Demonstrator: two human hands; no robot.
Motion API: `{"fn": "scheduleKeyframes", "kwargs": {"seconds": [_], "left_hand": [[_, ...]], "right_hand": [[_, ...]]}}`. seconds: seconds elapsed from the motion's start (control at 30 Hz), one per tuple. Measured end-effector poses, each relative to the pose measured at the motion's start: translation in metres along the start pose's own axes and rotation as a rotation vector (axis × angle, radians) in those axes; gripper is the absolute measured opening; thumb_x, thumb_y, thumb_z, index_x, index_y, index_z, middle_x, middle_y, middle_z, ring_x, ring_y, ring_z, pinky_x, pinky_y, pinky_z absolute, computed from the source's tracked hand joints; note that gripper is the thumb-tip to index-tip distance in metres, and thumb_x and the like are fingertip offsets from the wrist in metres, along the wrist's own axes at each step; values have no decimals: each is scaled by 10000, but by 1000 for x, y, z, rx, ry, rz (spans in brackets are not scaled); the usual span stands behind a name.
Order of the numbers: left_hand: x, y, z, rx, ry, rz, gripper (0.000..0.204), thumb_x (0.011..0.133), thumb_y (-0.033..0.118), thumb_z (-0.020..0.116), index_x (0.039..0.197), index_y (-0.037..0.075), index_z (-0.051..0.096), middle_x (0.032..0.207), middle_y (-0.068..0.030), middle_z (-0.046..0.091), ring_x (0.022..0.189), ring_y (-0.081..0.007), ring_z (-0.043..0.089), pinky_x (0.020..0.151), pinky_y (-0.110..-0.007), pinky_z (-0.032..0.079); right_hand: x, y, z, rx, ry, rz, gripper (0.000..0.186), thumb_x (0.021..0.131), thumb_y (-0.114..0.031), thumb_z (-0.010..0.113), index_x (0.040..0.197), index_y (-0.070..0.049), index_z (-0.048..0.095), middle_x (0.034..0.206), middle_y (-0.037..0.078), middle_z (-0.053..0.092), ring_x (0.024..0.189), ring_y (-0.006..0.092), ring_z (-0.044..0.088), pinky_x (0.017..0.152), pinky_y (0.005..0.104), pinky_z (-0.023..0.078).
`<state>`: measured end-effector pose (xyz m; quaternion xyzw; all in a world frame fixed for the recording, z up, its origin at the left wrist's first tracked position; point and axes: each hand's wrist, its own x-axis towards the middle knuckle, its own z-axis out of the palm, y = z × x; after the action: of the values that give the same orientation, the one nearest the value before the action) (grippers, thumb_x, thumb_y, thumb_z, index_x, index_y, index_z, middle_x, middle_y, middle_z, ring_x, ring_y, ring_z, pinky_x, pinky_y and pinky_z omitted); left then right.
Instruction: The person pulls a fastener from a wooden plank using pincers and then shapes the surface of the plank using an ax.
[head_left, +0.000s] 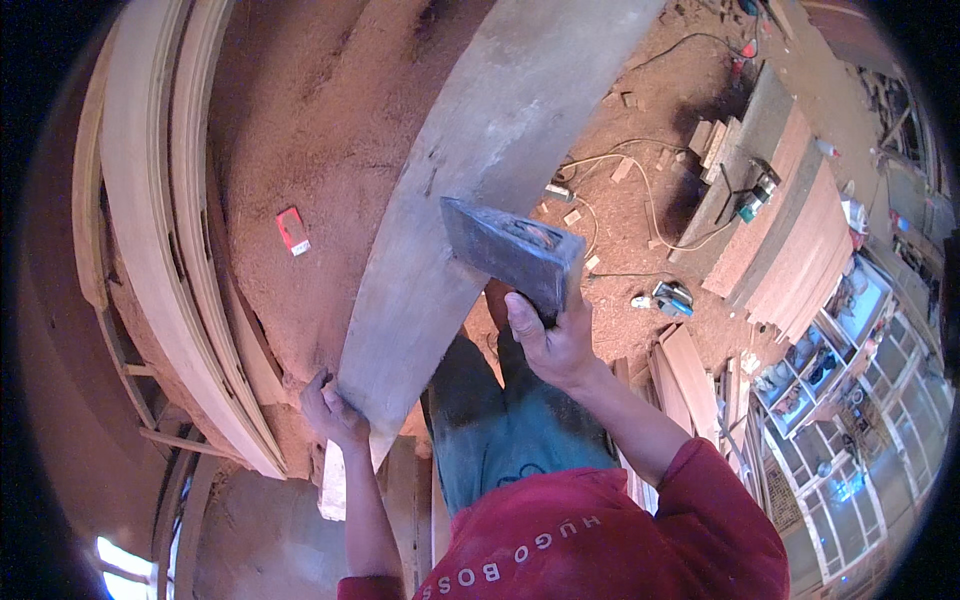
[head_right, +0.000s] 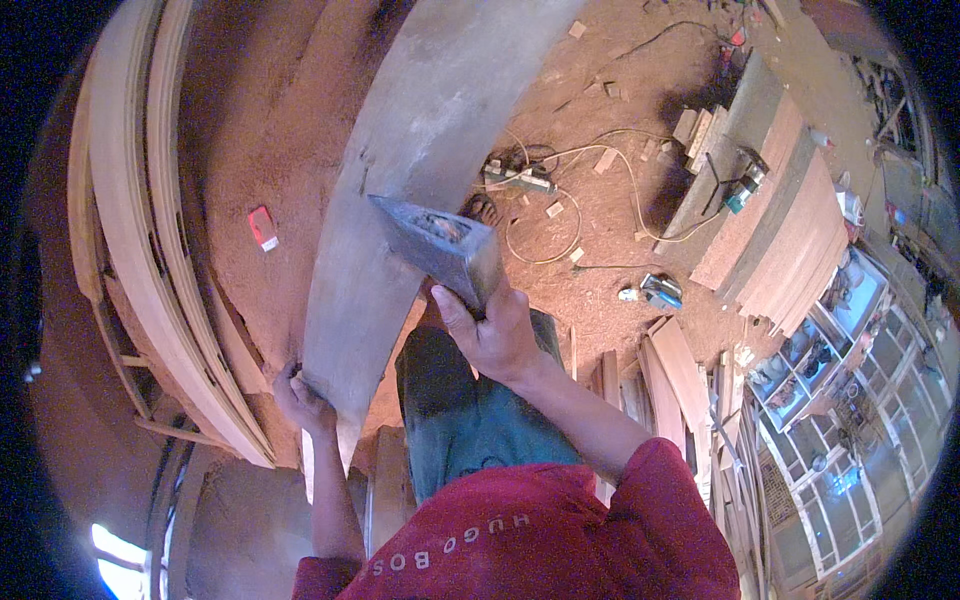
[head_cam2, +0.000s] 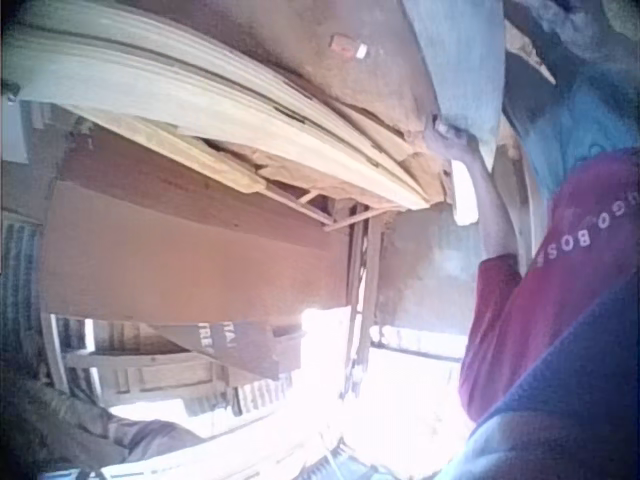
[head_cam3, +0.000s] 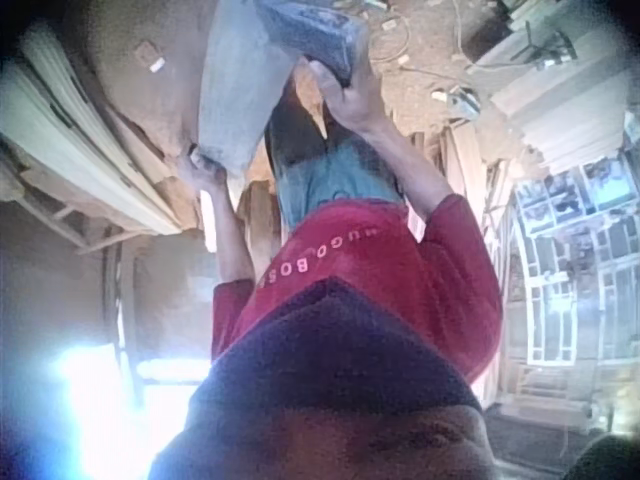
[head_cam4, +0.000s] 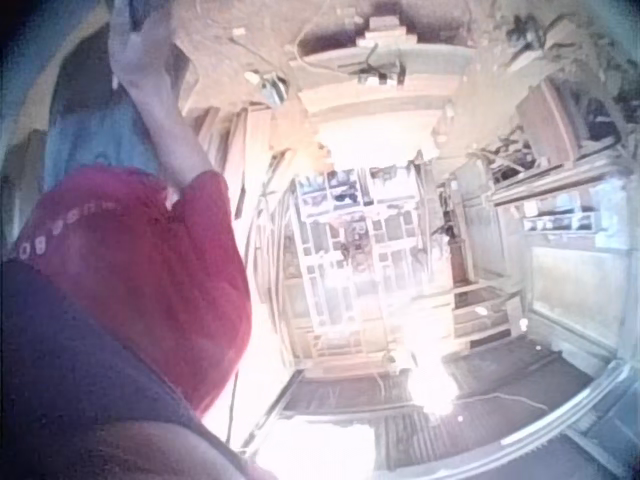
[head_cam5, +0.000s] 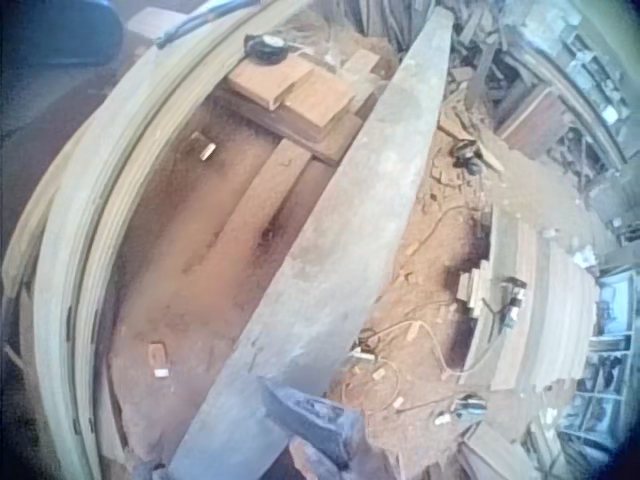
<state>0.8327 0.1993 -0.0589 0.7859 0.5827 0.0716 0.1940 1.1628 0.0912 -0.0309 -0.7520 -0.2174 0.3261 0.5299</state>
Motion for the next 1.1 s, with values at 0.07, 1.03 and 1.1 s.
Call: {"fn": "scheduleKeyframes", "kwargs": {"seconds": [0.07,1.03,1.1], "left_hand": [[-1,1,-1,6,4,15,615,1042,478,304,1059,-36,642,967,-174,645,926,-342,599,836,-430,434],[1,-2,0,10,24,55,599,1031,492,321,1029,-10,648,936,-160,661,906,-346,602,809,-441,437],[0,-2,-6,45,20,34,582,1031,490,324,1009,7,647,938,-151,660,904,-337,600,810,-431,425]], "right_hand": [[2,-2,-6,115,-2,112,211,984,-204,612,1044,-12,549,726,43,603,562,106,581,501,261,460],[100,-55,-72,562,573,-154,245,857,-15,573,1101,-33,561,749,98,593,608,177,595,593,325,539],[124,-75,-112,382,200,-636,271,866,-239,555,1066,-67,615,805,95,611,708,244,601,640,383,520]]}}
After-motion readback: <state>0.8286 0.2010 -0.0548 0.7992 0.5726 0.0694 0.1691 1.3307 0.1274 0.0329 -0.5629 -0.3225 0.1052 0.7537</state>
